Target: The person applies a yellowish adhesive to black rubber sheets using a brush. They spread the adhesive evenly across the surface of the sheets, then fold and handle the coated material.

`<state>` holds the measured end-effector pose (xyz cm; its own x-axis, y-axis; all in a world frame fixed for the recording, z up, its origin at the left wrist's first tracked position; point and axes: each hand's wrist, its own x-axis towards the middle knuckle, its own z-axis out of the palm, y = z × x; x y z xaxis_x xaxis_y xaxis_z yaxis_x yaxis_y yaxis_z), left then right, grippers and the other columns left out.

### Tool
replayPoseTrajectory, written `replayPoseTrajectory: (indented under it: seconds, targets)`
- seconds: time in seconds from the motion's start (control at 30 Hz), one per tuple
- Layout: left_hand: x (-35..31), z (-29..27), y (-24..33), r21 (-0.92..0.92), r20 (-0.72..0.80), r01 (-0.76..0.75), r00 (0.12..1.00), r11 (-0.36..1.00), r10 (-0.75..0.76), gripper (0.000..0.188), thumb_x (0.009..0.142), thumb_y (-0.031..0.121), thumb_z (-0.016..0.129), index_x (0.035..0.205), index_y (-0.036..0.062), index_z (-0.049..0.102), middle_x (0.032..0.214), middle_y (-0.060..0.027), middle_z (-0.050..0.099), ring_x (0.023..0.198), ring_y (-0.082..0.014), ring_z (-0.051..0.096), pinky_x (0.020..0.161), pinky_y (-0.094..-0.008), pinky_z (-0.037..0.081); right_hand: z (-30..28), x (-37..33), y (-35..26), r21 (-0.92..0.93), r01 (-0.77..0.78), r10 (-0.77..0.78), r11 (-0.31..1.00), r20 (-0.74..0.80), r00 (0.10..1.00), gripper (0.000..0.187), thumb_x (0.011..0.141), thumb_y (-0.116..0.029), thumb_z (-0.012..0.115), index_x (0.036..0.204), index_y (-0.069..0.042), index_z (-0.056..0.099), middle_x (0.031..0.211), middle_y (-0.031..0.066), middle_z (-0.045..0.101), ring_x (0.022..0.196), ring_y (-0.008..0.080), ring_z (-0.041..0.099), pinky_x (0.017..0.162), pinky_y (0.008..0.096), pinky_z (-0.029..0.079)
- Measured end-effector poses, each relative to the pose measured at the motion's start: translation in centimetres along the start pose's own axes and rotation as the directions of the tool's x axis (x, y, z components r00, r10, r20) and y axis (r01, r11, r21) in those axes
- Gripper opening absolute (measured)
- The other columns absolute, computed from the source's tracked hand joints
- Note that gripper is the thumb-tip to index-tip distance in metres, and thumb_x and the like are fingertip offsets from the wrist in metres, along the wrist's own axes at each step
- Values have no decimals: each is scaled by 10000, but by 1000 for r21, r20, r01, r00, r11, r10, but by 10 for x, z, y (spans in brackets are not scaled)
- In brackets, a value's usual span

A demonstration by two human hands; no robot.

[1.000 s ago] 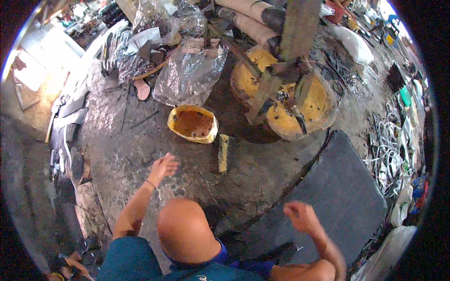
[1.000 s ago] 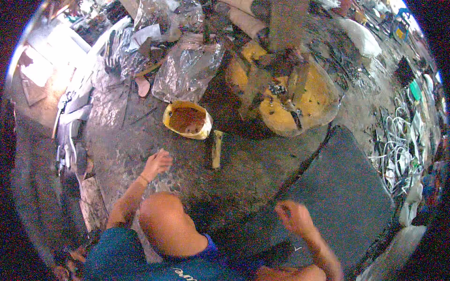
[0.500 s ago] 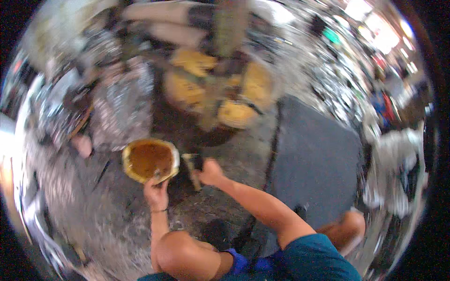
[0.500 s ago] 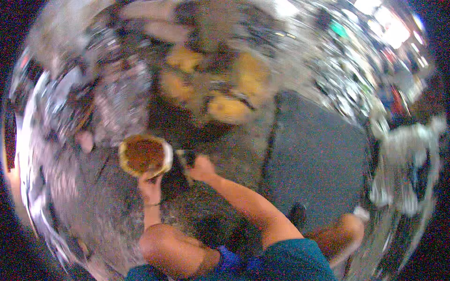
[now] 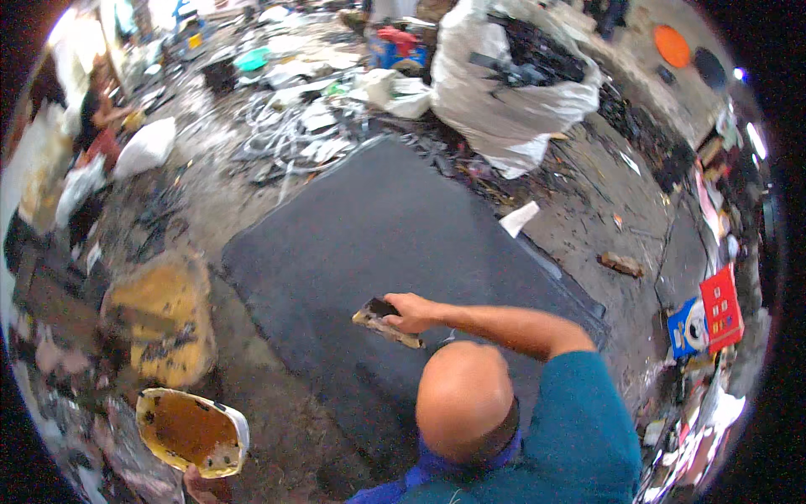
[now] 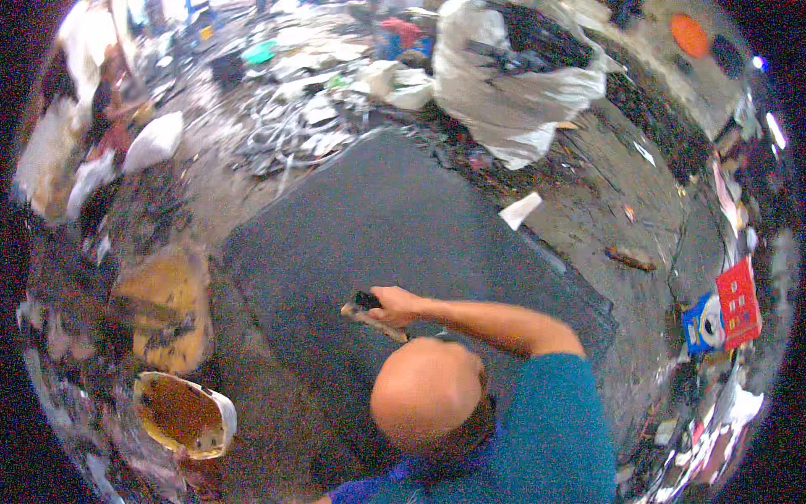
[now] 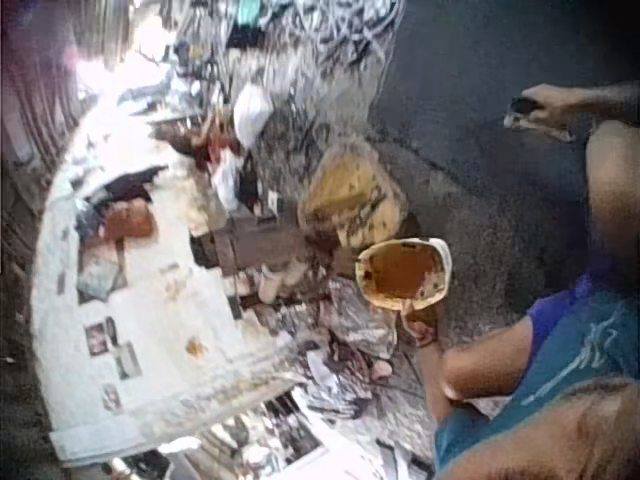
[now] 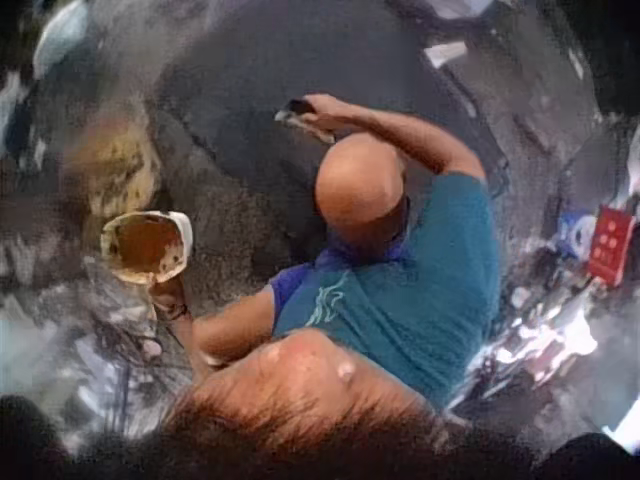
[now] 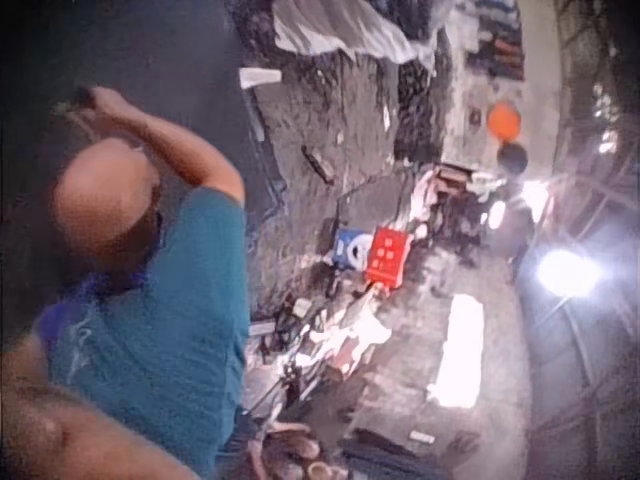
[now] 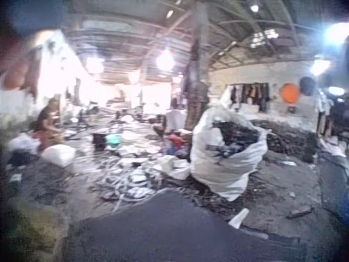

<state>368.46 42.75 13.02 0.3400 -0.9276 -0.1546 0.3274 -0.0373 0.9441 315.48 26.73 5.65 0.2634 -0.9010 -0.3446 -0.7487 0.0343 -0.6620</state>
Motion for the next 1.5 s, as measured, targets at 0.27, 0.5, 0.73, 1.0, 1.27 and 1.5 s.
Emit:
replayPoseTrajectory:
  seconds: [0.27,0.5,0.73,1.0,1.27,1.5]
  targets:
    - [86,242,1,219,517,-97,855,971,-31,583,880,359,559,1366,59,443,1337,-106,532,1180,-280,566,951,-460,498,-107,-41,256,124,-470,472,874,-448,759,537,805,-388,661,1099,61,626,1130,280,632,1071,402,608,904,467,480]
    - [159,385,-71,61,562,208,801,976,-206,490,897,200,558,1339,20,448,1301,-97,562,1208,-276,558,1044,-508,426,-157,-129,335,332,-530,553,780,-762,337,469,889,-317,615,1167,55,554,1124,304,625,1060,453,607,908,496,476]
    - [167,512,-125,191,528,109,826,976,-196,600,805,62,717,1301,-5,386,1234,-146,544,1131,-275,591,902,-440,538,-66,-166,270,678,-161,652,717,-573,496,434,932,-287,624,1209,38,545,1120,216,643,1041,330,614,928,407,456]
    - [166,588,-139,246,563,2,814,969,-145,669,761,20,755,1297,11,355,1221,-119,530,1092,-234,602,859,-399,553,-99,-153,217,706,-52,613,707,-574,544,366,916,-216,653,1185,15,561,1065,123,657,945,226,621,876,350,479]
    - [175,604,-127,189,580,79,796,979,-176,493,845,140,684,1261,15,452,1226,-118,560,1120,-247,586,915,-507,512,-183,-54,180,561,213,386,800,-752,534,382,897,-234,686,1153,33,590,1088,171,670,965,263,653,879,357,493]
    - [185,605,-124,147,639,134,743,980,-197,498,843,167,701,1247,7,458,1226,-118,553,1131,-239,575,915,-540,498,-271,33,124,73,440,-121,895,-910,396,318,867,-32,629,1182,-73,616,1075,164,647,983,355,642,863,402,507]
